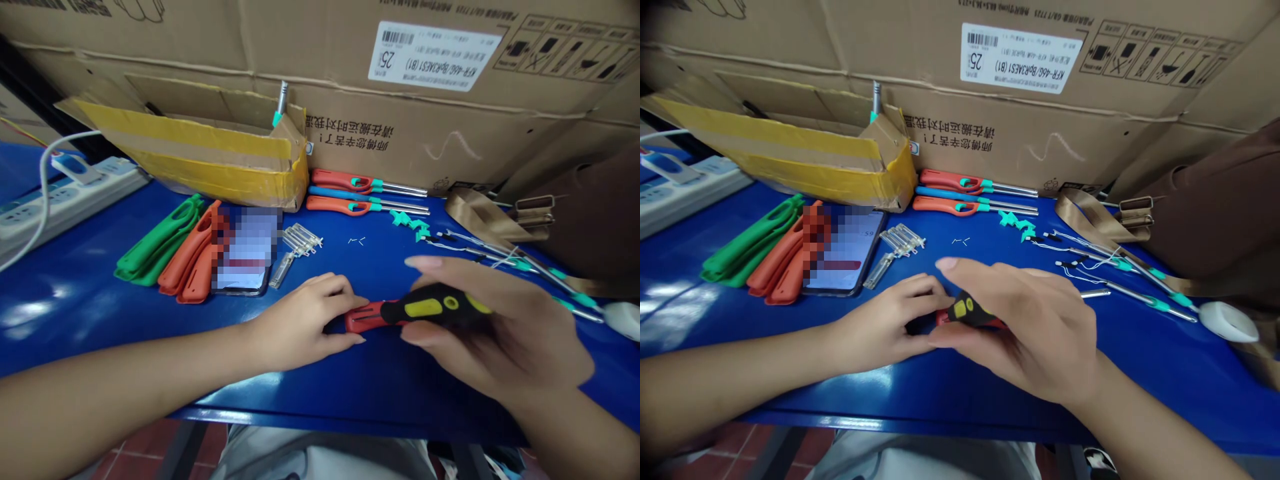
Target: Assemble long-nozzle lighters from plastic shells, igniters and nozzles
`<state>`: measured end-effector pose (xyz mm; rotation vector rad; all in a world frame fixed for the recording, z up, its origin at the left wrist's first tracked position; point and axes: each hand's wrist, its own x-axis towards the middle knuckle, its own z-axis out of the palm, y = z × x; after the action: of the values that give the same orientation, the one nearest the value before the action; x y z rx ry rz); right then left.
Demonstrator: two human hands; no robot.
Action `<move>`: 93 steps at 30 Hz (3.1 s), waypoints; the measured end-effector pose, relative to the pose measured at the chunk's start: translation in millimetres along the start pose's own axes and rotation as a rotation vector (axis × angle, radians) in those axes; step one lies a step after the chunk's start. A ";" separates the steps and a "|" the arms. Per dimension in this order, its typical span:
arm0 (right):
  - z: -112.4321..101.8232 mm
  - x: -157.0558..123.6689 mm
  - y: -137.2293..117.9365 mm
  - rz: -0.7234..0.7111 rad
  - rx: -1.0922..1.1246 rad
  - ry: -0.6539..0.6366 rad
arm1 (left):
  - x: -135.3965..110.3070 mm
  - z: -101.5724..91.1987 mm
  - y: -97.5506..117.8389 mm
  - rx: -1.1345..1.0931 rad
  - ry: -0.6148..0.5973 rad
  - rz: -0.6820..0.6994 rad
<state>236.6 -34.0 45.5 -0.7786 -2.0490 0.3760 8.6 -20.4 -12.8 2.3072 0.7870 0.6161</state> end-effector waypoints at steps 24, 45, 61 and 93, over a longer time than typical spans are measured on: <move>-4.7 2.9 4.3 -0.109 -0.040 -0.167 | -1.9 -2.7 1.8 0.027 -0.051 0.000; -5.6 3.8 -3.2 -0.093 0.031 -0.168 | -0.7 -0.4 0.3 0.021 -0.017 -0.003; -9.5 10.5 -8.7 -0.238 -0.120 -0.152 | -1.1 -0.5 0.7 0.028 -0.009 0.001; -7.7 8.8 -8.4 -0.224 -0.181 -0.121 | 0.4 0.6 1.4 0.019 -0.006 -0.022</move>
<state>236.1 -34.8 59.9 -0.6365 -2.2800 0.1141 9.9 -21.3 -12.1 2.3138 0.8170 0.5940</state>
